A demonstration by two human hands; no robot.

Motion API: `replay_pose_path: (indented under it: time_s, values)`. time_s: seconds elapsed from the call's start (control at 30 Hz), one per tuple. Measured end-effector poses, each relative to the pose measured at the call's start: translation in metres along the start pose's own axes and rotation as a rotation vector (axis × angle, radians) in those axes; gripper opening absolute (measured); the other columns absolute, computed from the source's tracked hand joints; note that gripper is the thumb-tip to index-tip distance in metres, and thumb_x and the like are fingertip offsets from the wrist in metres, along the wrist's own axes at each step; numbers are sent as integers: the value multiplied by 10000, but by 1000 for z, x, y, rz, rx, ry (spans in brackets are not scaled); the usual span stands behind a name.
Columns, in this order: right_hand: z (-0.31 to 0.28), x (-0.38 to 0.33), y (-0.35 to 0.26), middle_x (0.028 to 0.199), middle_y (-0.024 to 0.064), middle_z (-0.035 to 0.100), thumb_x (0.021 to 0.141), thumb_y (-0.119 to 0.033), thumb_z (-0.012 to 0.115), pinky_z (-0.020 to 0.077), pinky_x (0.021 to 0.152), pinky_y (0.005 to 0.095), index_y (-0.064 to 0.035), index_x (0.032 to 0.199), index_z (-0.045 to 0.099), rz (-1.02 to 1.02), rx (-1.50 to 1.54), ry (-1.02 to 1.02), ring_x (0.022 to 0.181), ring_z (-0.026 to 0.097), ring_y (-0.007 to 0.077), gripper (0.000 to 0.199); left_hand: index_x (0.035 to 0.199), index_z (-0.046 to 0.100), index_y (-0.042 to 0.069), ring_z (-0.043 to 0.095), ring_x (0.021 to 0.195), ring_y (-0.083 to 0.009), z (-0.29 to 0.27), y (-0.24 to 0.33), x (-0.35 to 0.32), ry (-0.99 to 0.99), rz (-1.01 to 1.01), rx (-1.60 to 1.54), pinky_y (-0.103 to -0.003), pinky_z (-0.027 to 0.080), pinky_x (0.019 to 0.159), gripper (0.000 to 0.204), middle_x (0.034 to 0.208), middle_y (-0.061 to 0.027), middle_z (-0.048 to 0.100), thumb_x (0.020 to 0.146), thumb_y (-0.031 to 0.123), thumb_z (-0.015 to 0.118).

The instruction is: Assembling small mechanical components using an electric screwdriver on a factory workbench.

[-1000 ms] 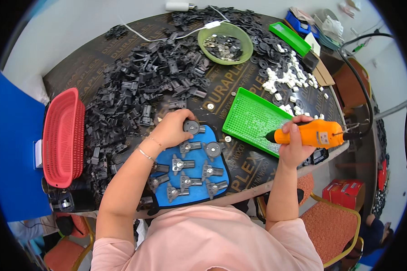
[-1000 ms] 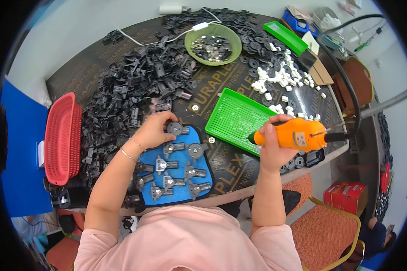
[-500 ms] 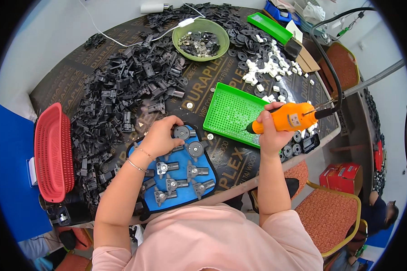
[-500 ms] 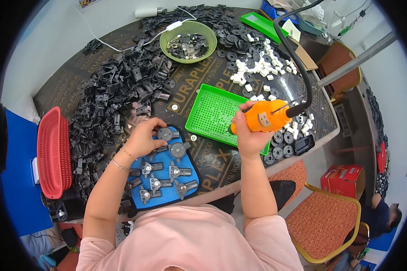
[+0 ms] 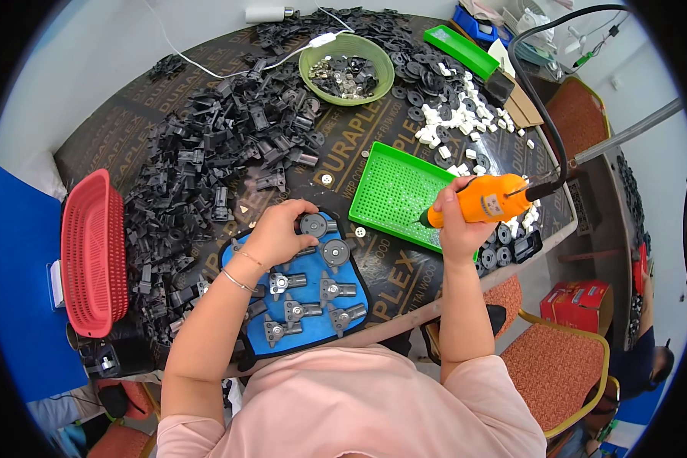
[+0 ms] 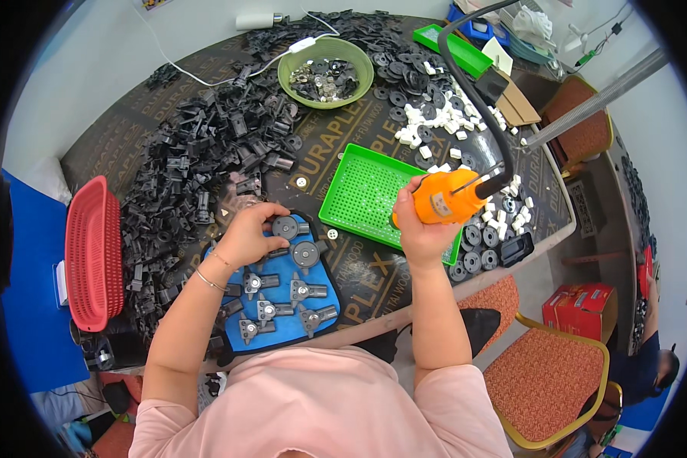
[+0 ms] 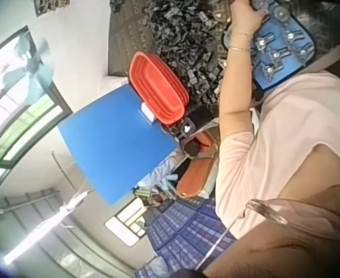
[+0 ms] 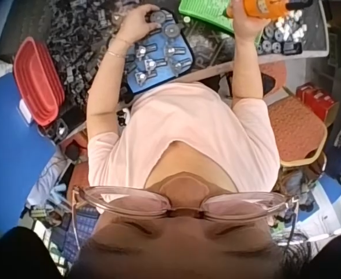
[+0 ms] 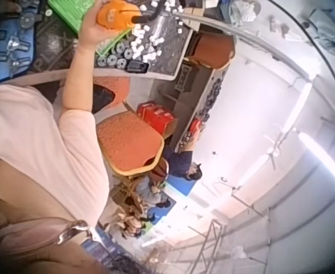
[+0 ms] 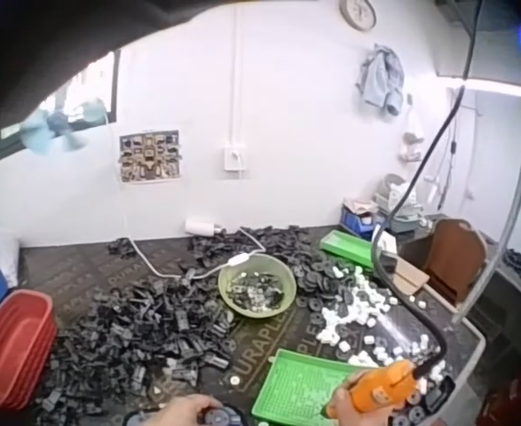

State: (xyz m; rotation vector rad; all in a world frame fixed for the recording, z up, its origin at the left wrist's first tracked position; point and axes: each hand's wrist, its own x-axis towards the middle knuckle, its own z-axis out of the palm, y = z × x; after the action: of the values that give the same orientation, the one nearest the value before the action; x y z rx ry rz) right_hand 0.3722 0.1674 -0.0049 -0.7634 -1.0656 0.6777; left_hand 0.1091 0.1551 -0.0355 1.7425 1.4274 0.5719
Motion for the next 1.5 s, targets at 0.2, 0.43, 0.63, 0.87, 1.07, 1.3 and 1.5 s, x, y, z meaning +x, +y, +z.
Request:
replay_pose_path:
  time_s: [0.2,0.43,0.63,0.87,1.07,1.3,1.5]
  values:
    - [12,4,-21,881,90,537,797,99,554,458,576,254,-24,1048,460,-16,24,-5,635,540,151,294,1109,611,29,612,981,-202,0,4,-1,-19,-18,-17,-306,514,848,479,1066,-77,621,658,-11,769]
    - [83,-19,-17,891,114,549,781,103,558,487,569,266,-13,1045,465,59,271,-254,629,558,157,304,1072,632,24,624,916,-267,1,0,-1,4,6,-35,-326,510,804,472,1041,-112,627,628,30,792]
    - [97,-32,8,947,95,567,733,103,645,524,732,284,-17,1093,432,151,211,-341,835,599,153,435,1051,637,10,620,933,-291,-2,5,-2,15,37,-7,-335,502,816,477,1006,-129,632,603,38,797]
    - [104,-36,10,870,100,548,773,117,586,502,559,256,3,1000,469,133,228,-340,644,583,135,279,1036,640,10,620,922,-294,-2,2,-1,21,41,-12,-338,500,810,467,993,-129,632,597,37,797]
    - [104,-32,12,841,82,543,779,110,580,497,560,259,-1,1000,476,182,201,-404,659,586,140,269,1028,640,8,620,909,-294,-1,0,-1,33,54,-15,-340,499,801,465,973,-129,630,593,41,801]
    - [91,-5,-17,890,113,565,762,89,593,501,589,277,-17,1018,486,-37,199,-403,652,583,166,297,1030,638,10,624,908,-280,5,-10,1,47,55,-39,-338,504,798,465,987,-119,630,598,47,805]
    - [22,18,-12,895,122,563,766,101,590,493,594,269,2,1043,475,-34,38,-105,652,576,159,317,1065,628,17,623,930,-256,5,-8,0,31,32,-60,-331,522,794,474,1046,-103,622,622,34,795]
